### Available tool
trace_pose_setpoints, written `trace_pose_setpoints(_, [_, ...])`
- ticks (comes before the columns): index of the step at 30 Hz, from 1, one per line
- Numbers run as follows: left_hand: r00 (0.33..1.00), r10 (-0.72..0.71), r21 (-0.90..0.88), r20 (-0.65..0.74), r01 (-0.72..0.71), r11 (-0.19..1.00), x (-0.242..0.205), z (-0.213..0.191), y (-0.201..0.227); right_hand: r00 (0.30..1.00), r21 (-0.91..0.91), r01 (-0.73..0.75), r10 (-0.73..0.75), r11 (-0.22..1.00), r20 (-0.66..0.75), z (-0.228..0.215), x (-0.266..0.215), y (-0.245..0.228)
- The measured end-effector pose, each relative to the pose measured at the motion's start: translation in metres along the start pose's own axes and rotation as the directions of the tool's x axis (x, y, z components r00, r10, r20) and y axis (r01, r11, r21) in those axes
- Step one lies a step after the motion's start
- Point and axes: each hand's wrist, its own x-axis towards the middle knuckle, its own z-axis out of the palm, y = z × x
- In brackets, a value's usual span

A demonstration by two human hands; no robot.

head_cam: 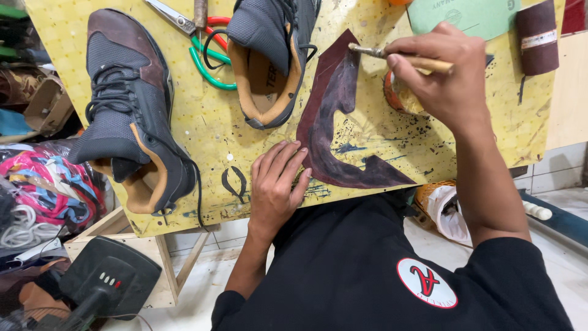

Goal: The person paints a dark reddish-brown leather piece on a workbench using a brush and a yellowish substance from a small container. They occasionally dip the brush into the container and add liquid from a bottle to the mixture.

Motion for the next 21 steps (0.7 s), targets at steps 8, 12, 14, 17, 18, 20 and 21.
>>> trace_pose_setpoints(8, [1.000, 0.002, -0.003, 0.002, -0.002, 1.000, 0.000, -0.002, -0.001, 0.987, 0.141, -0.077, 0.095, 0.987, -0.127, 0.012, -0.005, -0.017])
trace_pose_setpoints(12, [1.000, -0.005, -0.006, 0.010, 0.005, 1.000, 0.000, -0.002, -0.001, 0.999, 0.140, -0.045, 0.049, 0.989, -0.024, 0.027, -0.015, -0.012])
trace_pose_setpoints(14, [1.000, -0.008, -0.015, 0.017, 0.008, 1.000, -0.001, -0.003, -0.001, 0.994, 0.172, -0.111, 0.106, 0.979, 0.040, 0.025, -0.015, -0.018])
trace_pose_setpoints(17, [1.000, -0.006, -0.009, 0.023, 0.006, 1.000, 0.000, -0.003, -0.001, 0.986, 0.212, -0.087, 0.114, 0.973, -0.119, 0.026, -0.011, -0.020])
trace_pose_setpoints(18, [1.000, -0.007, -0.007, 0.017, 0.007, 1.000, 0.000, -0.003, -0.001, 0.986, 0.124, -0.105, 0.119, 0.987, -0.117, 0.031, -0.016, -0.016])
trace_pose_setpoints(20, [1.000, -0.008, -0.003, 0.010, 0.008, 1.000, -0.003, 0.003, -0.003, 0.986, 0.036, -0.120, 0.123, 0.992, -0.115, 0.033, -0.018, -0.022])
trace_pose_setpoints(21, [0.999, -0.015, -0.020, -0.040, 0.015, 1.000, -0.005, 0.008, -0.005, 0.991, 0.103, -0.131, 0.134, 0.986, -0.025, 0.029, -0.016, -0.032])
